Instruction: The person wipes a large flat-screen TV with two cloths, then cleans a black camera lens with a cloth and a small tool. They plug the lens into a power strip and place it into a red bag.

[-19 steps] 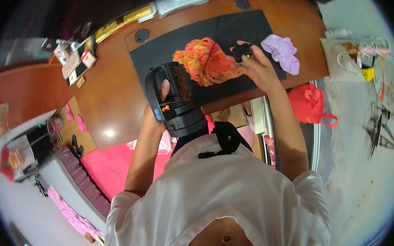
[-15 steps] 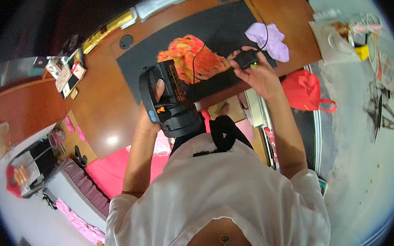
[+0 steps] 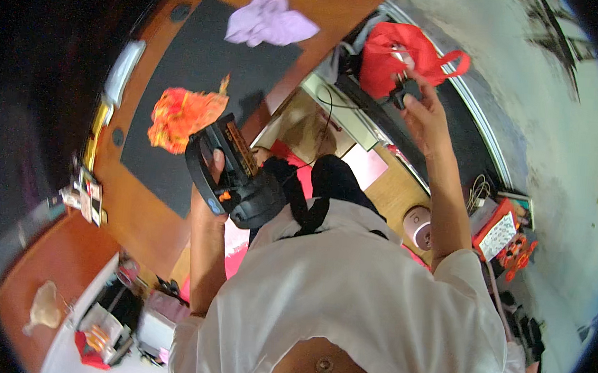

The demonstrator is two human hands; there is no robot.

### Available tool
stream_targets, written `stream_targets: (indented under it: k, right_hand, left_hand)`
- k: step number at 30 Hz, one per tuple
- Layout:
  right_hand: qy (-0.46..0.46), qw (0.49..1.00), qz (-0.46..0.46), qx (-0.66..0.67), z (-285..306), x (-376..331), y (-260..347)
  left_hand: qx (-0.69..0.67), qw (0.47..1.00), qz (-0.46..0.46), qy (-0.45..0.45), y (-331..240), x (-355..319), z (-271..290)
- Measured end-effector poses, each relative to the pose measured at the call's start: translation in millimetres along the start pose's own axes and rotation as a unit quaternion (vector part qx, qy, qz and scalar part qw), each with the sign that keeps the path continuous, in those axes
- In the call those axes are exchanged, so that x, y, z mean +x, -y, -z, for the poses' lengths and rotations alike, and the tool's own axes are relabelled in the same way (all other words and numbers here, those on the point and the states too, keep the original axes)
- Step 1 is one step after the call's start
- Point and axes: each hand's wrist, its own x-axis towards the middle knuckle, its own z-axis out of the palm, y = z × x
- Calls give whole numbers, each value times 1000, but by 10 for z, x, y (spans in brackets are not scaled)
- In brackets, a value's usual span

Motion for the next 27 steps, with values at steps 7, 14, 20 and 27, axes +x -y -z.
stream_targets:
  k: [7, 14, 20, 27]
  right_hand:
    - [-196, 978, 2, 75, 1109, -702, -363]
    - [-306, 919, 135, 209, 1645, -1158, -767]
    - [-389, 919, 61, -21, 2173, -412, -859]
    - [-394, 917, 30, 61, 3011, 1266, -1163]
  left_hand:
    - [155, 961, 66, 220, 116, 225, -869]
    - [211, 875, 185, 394, 714, 512, -1455]
    - [286, 822, 231, 435, 1160, 696, -1854]
    - [328, 773, 188, 510, 1703, 1007, -2637]
